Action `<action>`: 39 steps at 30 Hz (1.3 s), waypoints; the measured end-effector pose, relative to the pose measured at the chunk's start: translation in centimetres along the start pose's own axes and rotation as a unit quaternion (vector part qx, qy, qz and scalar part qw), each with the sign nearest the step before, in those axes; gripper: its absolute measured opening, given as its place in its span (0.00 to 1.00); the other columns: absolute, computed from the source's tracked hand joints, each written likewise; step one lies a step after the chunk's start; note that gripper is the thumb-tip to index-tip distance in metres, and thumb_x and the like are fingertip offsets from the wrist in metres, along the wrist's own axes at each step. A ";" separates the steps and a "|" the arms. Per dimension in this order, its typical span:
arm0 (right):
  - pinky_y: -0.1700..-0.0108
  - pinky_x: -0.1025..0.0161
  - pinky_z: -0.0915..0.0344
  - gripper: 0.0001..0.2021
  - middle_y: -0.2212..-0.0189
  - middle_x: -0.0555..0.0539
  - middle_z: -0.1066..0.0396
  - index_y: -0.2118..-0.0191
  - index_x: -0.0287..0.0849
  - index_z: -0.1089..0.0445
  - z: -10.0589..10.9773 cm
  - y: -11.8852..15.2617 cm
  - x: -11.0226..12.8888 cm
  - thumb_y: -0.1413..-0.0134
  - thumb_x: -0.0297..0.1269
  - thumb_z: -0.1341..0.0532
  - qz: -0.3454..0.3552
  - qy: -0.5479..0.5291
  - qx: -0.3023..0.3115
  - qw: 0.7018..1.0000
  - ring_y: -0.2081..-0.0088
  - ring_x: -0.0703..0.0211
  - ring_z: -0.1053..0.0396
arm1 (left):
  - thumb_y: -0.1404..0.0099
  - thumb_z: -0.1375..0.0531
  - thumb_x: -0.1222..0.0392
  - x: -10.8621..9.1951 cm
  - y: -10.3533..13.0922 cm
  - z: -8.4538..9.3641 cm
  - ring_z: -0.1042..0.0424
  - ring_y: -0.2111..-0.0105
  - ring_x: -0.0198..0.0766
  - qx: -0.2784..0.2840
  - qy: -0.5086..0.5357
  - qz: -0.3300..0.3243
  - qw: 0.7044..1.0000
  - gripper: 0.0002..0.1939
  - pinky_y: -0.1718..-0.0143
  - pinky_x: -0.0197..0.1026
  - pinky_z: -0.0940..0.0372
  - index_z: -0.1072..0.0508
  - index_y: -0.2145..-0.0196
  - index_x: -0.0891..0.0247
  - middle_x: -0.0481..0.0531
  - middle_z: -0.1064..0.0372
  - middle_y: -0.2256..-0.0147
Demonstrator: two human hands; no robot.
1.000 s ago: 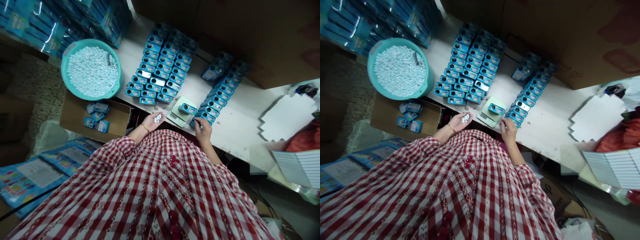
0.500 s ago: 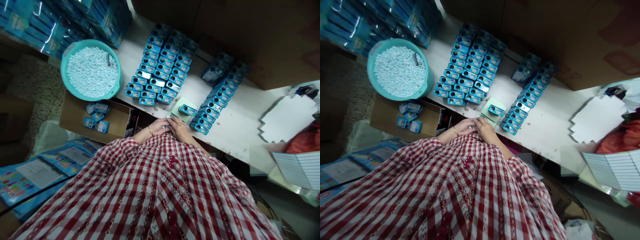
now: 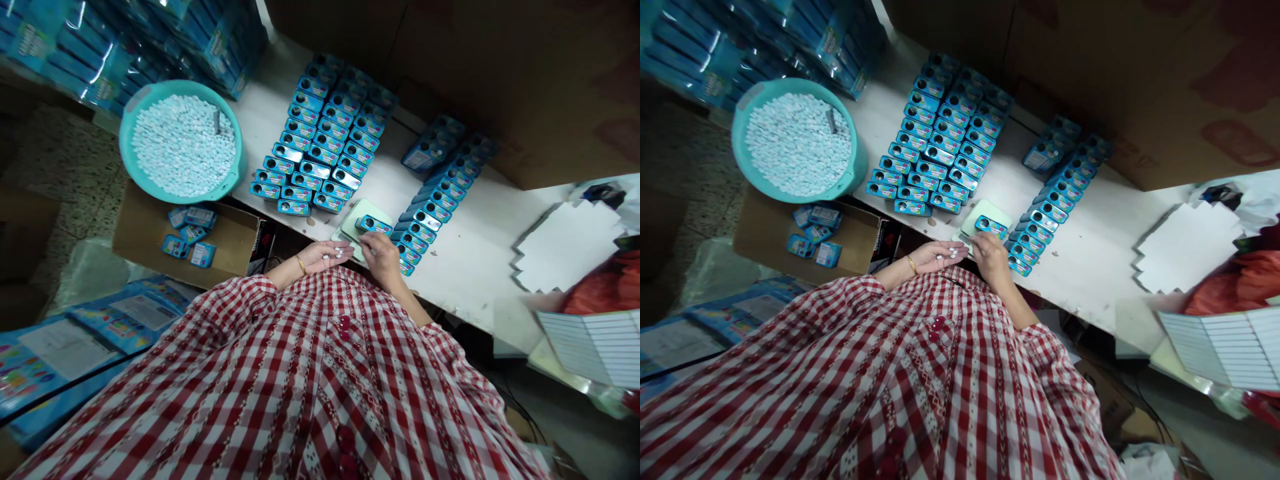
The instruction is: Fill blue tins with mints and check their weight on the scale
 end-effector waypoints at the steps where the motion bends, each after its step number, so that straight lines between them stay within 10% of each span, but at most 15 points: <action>1: 0.55 0.58 0.31 0.10 0.63 0.44 0.27 0.61 0.44 0.26 0.5 -0.7 -0.5 0.42 0.34 0.45 -0.019 0.008 -0.016 1.000 0.59 0.57 0.30 | 0.46 0.49 0.81 -0.1 0.0 0.0 0.25 0.60 0.38 -0.005 0.002 -0.004 1.000 0.16 0.47 0.42 0.39 0.26 0.64 0.74 0.61 0.24 0.64; 39: 0.58 0.57 0.31 0.08 0.68 0.47 0.26 0.66 0.43 0.27 1.6 -3.0 -2.8 0.46 0.35 0.44 -0.111 -0.081 -0.120 0.983 0.63 0.57 0.29 | 0.43 0.49 0.77 -2.3 1.1 1.8 0.25 0.62 0.37 -0.124 0.074 -0.096 0.985 0.16 0.52 0.38 0.34 0.28 0.58 0.75 0.60 0.26 0.66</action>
Point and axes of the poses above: each hand's wrist, its own y-axis away from the middle knuckle, its own z-axis out of the back of the hand, x = y × z, the point moved 1 cm from there along -y, towards the middle knuckle
